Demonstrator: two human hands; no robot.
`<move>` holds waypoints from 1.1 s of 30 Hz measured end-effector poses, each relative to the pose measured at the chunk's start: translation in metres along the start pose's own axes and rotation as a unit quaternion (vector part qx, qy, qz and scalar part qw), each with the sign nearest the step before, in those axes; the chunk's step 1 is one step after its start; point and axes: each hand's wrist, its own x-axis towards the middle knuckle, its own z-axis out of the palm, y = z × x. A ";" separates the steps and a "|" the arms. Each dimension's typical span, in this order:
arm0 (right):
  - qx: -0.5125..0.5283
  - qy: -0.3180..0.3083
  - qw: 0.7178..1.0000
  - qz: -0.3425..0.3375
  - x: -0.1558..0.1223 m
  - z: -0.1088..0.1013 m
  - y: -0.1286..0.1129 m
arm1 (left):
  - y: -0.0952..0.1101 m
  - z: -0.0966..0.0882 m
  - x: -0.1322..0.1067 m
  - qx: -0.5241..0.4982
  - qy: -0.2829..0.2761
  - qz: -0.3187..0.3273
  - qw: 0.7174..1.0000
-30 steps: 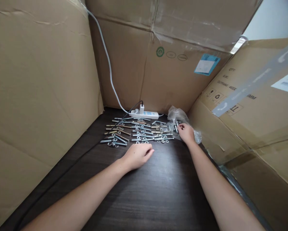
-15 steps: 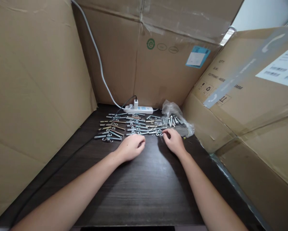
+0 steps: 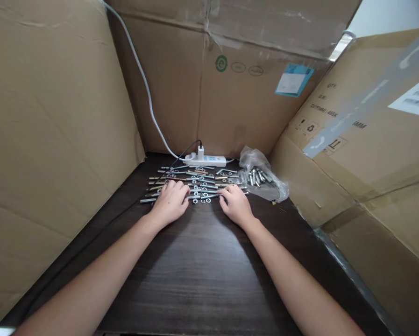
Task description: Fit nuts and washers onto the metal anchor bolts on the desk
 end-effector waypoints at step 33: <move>0.025 -0.156 0.987 0.020 -0.027 -0.032 -0.009 | 0.023 -0.004 -0.012 -0.018 -0.092 0.084 0.992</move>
